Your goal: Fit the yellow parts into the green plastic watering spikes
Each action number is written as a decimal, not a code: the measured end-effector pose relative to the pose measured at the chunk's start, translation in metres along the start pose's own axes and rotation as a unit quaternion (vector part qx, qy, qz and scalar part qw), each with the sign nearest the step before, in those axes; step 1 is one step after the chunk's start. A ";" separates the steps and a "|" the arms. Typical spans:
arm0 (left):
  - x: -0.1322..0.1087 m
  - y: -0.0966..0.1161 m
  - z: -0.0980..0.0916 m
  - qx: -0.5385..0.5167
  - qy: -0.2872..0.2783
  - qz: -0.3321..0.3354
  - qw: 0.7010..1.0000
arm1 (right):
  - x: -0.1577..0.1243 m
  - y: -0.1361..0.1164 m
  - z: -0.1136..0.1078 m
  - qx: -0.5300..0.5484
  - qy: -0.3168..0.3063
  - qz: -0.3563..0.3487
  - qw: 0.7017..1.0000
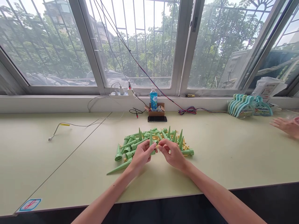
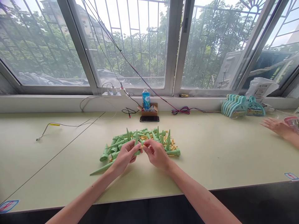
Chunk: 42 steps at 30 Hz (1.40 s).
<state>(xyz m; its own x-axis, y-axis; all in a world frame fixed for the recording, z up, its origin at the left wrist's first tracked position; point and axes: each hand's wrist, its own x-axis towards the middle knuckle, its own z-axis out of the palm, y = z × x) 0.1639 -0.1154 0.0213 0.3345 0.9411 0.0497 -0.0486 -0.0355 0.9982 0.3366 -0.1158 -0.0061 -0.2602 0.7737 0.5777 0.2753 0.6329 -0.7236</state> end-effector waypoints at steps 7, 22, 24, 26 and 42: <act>0.000 0.000 0.000 0.019 0.001 0.000 1.000 | 0.001 0.003 -0.001 -0.022 -0.009 0.007 1.000; 0.000 0.000 0.001 0.002 0.005 0.007 1.000 | 0.001 0.002 -0.002 -0.015 -0.028 0.019 0.999; 0.000 0.000 0.001 0.001 0.003 0.007 1.000 | 0.001 0.002 -0.002 -0.008 -0.036 0.016 0.999; 0.000 0.000 0.001 0.004 0.001 0.008 1.000 | 0.000 0.001 -0.002 -0.005 -0.041 0.015 0.999; -0.002 0.001 0.002 0.031 0.000 0.017 0.999 | 0.001 0.002 -0.002 -0.023 -0.035 0.023 0.999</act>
<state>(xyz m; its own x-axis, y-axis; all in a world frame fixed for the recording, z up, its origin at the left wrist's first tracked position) 0.1649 -0.1176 0.0225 0.3346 0.9386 0.0839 -0.0016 -0.0885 0.9961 0.3381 -0.1138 -0.0062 -0.3105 0.7994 0.5143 0.3306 0.5981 -0.7301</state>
